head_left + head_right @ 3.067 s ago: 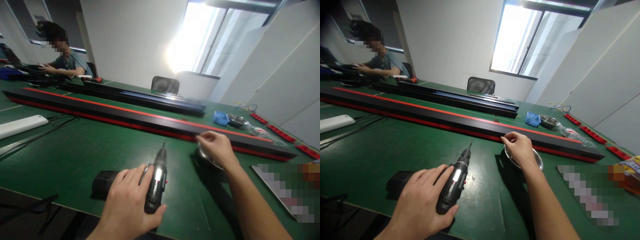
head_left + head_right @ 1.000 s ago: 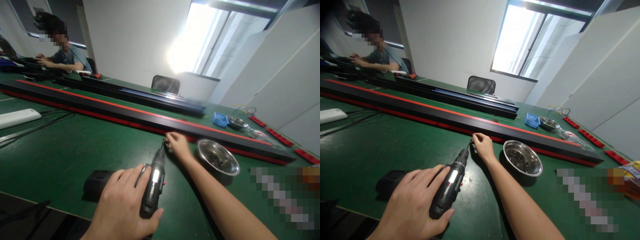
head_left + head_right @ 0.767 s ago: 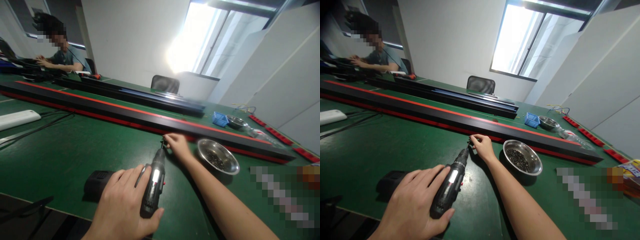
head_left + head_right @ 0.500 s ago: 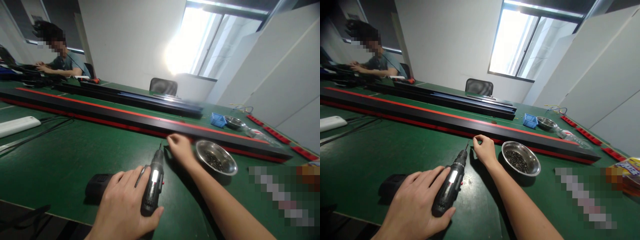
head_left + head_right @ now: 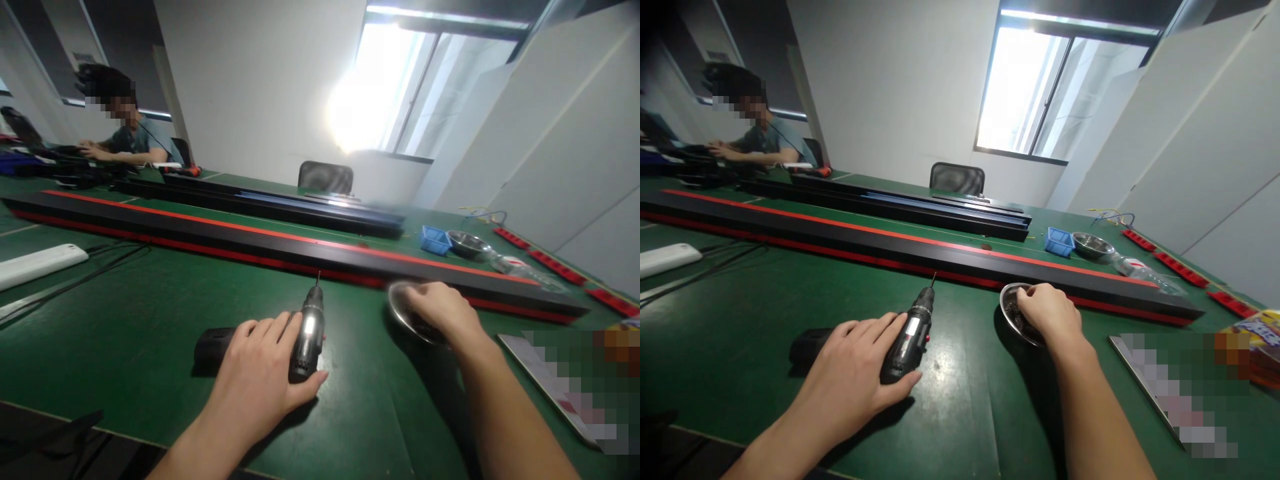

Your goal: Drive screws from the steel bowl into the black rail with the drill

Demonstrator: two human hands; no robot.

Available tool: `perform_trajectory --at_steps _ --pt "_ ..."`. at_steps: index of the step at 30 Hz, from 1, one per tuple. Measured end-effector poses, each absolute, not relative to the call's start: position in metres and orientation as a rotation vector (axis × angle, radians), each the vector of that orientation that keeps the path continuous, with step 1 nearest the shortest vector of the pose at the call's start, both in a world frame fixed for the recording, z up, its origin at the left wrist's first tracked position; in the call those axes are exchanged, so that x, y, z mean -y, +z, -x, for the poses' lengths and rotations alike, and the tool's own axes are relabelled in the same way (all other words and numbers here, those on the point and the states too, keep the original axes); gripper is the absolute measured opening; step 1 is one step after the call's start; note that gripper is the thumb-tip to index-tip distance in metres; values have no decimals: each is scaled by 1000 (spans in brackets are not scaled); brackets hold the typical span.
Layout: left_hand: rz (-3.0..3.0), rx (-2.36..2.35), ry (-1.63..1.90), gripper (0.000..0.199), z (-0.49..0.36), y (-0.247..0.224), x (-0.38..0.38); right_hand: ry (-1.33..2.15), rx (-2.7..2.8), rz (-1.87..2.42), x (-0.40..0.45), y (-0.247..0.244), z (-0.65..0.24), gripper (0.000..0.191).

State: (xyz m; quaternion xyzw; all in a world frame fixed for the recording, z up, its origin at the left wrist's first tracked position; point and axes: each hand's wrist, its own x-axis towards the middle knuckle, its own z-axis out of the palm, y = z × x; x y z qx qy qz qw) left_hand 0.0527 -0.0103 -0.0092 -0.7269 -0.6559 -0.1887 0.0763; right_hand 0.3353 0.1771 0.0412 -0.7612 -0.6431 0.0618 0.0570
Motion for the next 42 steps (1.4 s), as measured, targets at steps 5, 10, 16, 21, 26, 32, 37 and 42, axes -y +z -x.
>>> perform_trajectory --at_steps 5,10,16,21,26,32,37,42 --pt "2169 1972 -503 72 -51 -8 9 250 2017 2322 -186 29 -355 43" --pt "2190 1956 -469 73 -50 -7 7 317 2182 2112 -187 17 -356 36" --pt "2180 1938 -494 70 -50 -7 8 230 2243 2082 -185 13 -352 24" --pt "2184 1913 -522 72 -50 -10 17 185 2158 2060 -189 9 -358 20" --pt "2200 1893 -550 76 -48 -17 34 247 2195 2074 -190 10 -359 19" --pt "2144 1823 -629 79 -47 -28 46 273 2217 2080 -190 11 -359 14" --pt "2114 1804 -676 75 -49 -28 46 225 2141 2105 -193 9 -362 20" --pt "2107 1820 -696 74 -51 -26 45 248 2104 2112 -193 11 -360 23"
